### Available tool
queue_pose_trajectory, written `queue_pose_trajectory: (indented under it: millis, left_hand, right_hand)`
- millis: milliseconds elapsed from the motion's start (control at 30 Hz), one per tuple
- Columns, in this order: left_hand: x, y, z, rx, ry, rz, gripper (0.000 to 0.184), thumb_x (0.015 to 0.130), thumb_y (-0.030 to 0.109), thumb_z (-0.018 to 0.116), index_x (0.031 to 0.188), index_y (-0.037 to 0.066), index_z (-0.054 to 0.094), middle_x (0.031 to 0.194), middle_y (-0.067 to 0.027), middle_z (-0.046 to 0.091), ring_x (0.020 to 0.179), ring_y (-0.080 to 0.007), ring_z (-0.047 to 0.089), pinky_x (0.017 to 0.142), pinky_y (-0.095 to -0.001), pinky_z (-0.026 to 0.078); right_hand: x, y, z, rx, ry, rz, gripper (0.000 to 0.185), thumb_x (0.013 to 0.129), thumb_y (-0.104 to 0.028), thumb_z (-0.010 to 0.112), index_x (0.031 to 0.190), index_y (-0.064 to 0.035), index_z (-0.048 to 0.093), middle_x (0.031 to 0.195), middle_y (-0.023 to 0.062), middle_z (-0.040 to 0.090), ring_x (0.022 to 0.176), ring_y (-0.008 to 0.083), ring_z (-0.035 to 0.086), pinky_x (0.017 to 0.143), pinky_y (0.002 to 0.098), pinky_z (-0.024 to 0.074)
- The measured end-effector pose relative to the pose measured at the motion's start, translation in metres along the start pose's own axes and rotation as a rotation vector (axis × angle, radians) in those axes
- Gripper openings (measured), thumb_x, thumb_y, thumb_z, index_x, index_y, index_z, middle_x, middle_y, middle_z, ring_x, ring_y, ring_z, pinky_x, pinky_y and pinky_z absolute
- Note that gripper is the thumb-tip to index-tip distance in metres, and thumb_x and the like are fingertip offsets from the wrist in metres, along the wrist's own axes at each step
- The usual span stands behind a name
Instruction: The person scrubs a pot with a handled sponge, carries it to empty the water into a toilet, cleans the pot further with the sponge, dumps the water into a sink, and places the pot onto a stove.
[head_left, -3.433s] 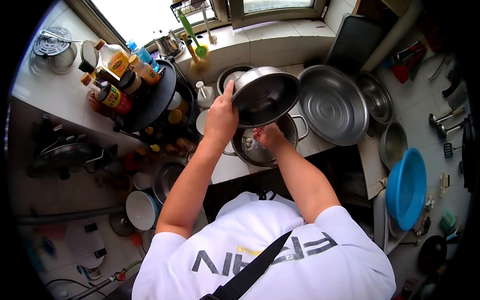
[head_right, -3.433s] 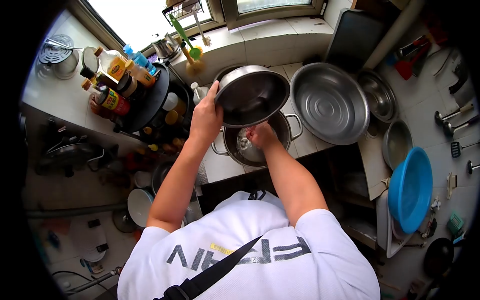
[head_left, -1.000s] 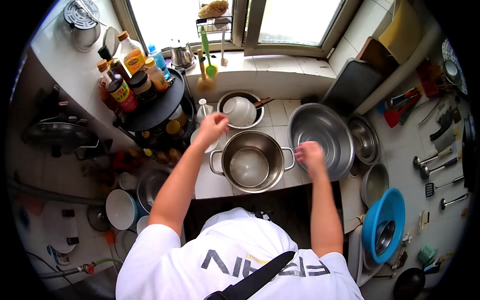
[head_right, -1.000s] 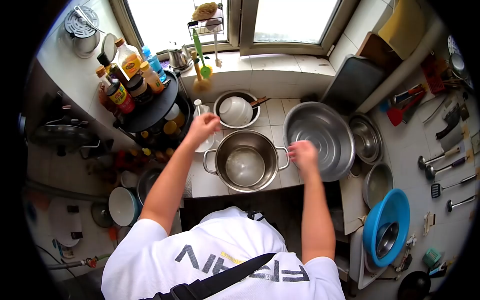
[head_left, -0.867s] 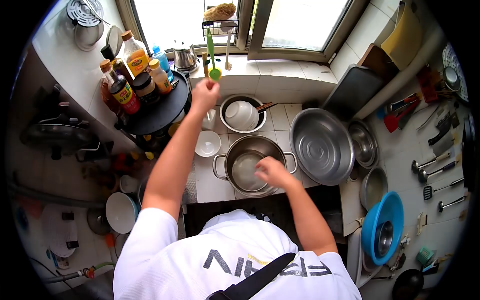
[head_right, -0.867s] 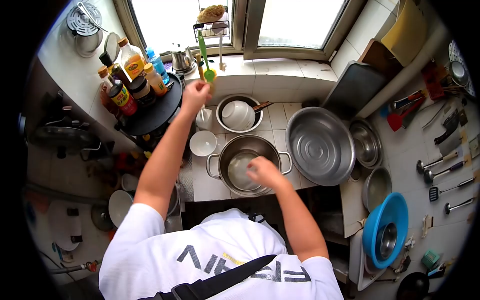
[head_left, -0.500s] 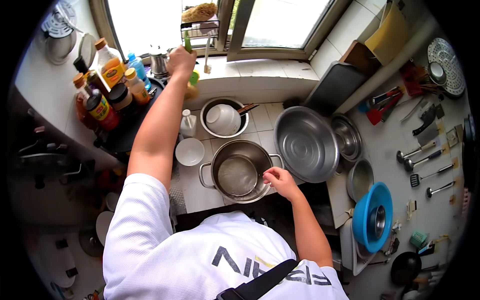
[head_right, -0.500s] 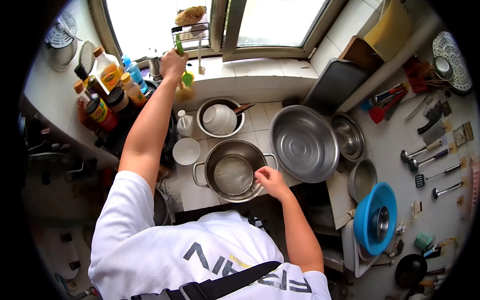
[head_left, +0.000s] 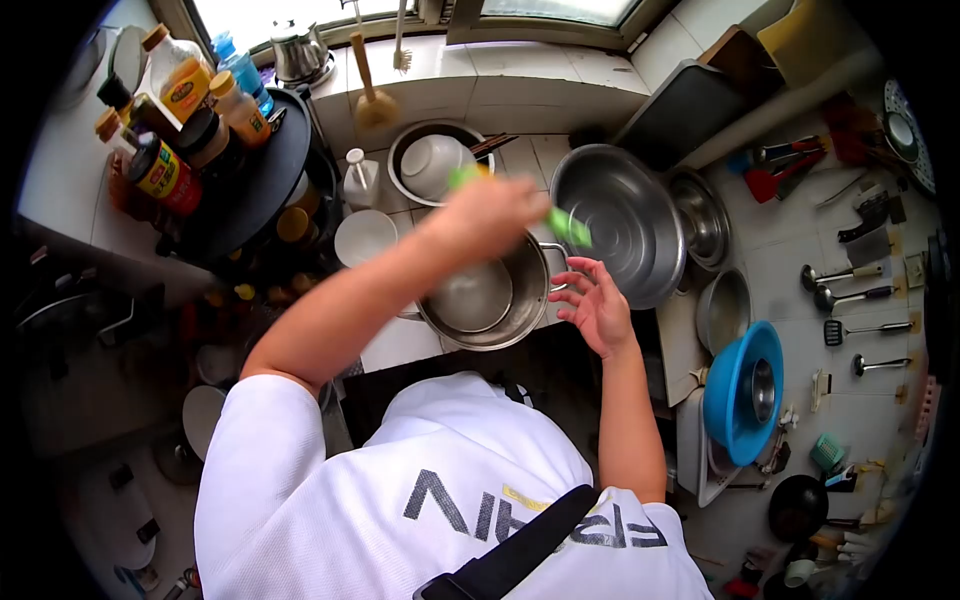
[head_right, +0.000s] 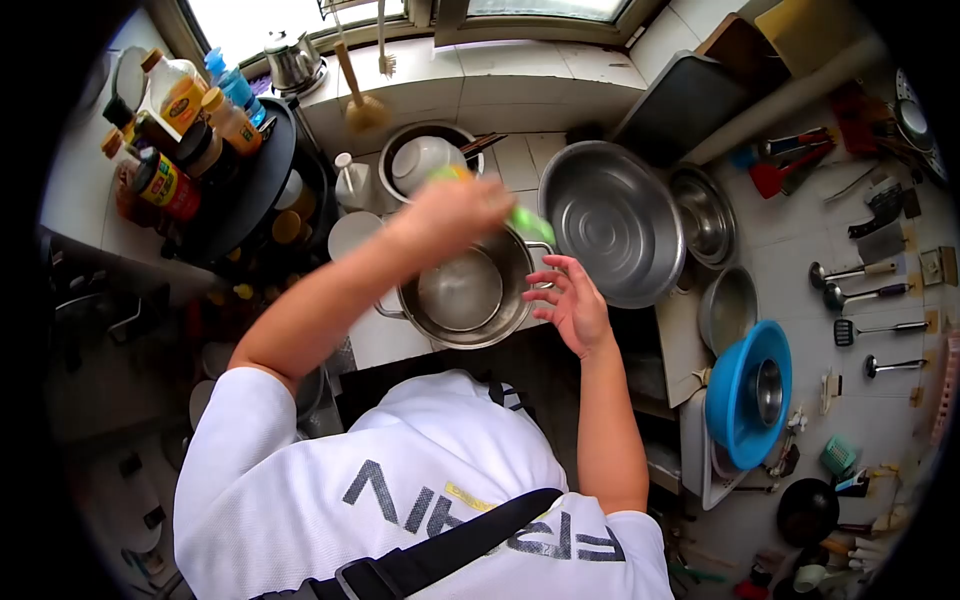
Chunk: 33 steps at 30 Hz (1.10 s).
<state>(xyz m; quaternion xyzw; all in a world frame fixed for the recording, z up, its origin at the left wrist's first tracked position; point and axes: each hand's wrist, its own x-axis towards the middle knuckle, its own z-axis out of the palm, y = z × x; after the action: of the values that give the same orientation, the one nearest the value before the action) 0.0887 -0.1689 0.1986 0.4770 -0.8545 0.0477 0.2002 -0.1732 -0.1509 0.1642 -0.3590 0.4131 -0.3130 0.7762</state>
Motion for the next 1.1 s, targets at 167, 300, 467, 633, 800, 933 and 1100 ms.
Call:
queue_pose_trajectory:
  millis: [167, 300, 467, 633, 800, 933, 1100]
  left_hand:
    - [-0.051, 0.066, 0.092, -0.259, -0.08, 0.037, 0.023, 0.079, 0.016, 0.06, 0.099, 0.006, 0.059, 0.086, -0.0075, 0.055, 0.078, -0.0235, 0.063, 0.061, -0.0361, 0.052]
    - [-0.084, 0.073, 0.088, -0.369, -0.073, -0.224, 0.04, 0.073, 0.013, 0.068, 0.111, 0.006, 0.059, 0.101, -0.0121, 0.057, 0.09, -0.0293, 0.061, 0.074, -0.0387, 0.051]
    - [-0.134, 0.038, 0.068, -0.069, 0.244, -0.777, 0.04, 0.074, 0.016, 0.07, 0.111, 0.006, 0.058, 0.104, -0.0147, 0.057, 0.098, -0.0339, 0.056, 0.083, -0.0436, 0.046]
    - [-0.176, 0.009, 0.103, -0.605, 0.35, -1.309, 0.032, 0.081, 0.019, 0.069, 0.106, 0.003, 0.056, 0.084, -0.008, 0.055, 0.073, -0.0212, 0.056, 0.065, -0.0348, 0.045]
    - [-0.18, -0.009, 0.111, -1.735, 0.445, -1.566, 0.017, 0.083, 0.01, 0.067, 0.081, 0.007, 0.051, 0.06, 0.0055, 0.039, 0.046, -0.0065, 0.032, 0.043, -0.0253, 0.029]
    - [-0.166, 0.001, 0.111, -1.563, 0.473, -1.641, 0.021, 0.081, 0.01, 0.07, 0.079, 0.01, 0.05, 0.061, 0.0059, 0.037, 0.045, -0.0056, 0.031, 0.041, -0.0239, 0.026]
    - [-0.165, 0.003, 0.124, -0.962, 0.341, -1.592, 0.031, 0.072, 0.017, 0.077, 0.079, 0.003, 0.05, 0.072, -0.0004, 0.047, 0.057, -0.0107, 0.042, 0.051, -0.0291, 0.037]
  right_hand:
    - [0.01, 0.031, 0.006, -0.485, 0.043, 0.242, 0.028, 0.093, -0.022, 0.054, 0.116, -0.0057, 0.049, 0.096, 0.0083, 0.063, 0.072, 0.0169, 0.062, 0.06, 0.0278, 0.0483]
    - [0.028, 0.086, -0.014, -1.543, -0.026, -0.178, 0.021, 0.085, -0.012, 0.055, 0.102, 0.0005, 0.055, 0.092, 0.0198, 0.065, 0.077, 0.0339, 0.064, 0.068, 0.0444, 0.0499]
    - [0.03, 0.09, 0.04, -1.752, -0.169, -0.212, 0.025, 0.083, -0.012, 0.051, 0.106, -0.0034, 0.056, 0.092, 0.022, 0.062, 0.084, 0.0407, 0.064, 0.074, 0.049, 0.0522]
    - [0.082, 0.112, 0.038, -1.975, -0.078, -0.577, 0.023, 0.087, -0.013, 0.049, 0.106, -0.0044, 0.059, 0.086, 0.0178, 0.059, 0.067, 0.0349, 0.066, 0.058, 0.0432, 0.0548]
    - [0.068, 0.049, 0.026, -2.167, -0.082, -0.067, 0.025, 0.088, -0.014, 0.047, 0.093, -0.003, 0.069, 0.089, 0.0196, 0.067, 0.08, 0.0343, 0.068, 0.069, 0.0439, 0.055]
    - [0.054, 0.068, 0.041, -1.988, -0.53, 0.103, 0.019, 0.077, -0.006, 0.055, 0.089, -0.0022, 0.069, 0.092, 0.0239, 0.067, 0.094, 0.0366, 0.065, 0.081, 0.0469, 0.0523]
    - [0.086, 0.098, 0.049, -2.001, -0.089, -0.491, 0.019, 0.085, -0.011, 0.05, 0.094, -0.0037, 0.065, 0.084, 0.0189, 0.064, 0.071, 0.0357, 0.067, 0.063, 0.0442, 0.0551]
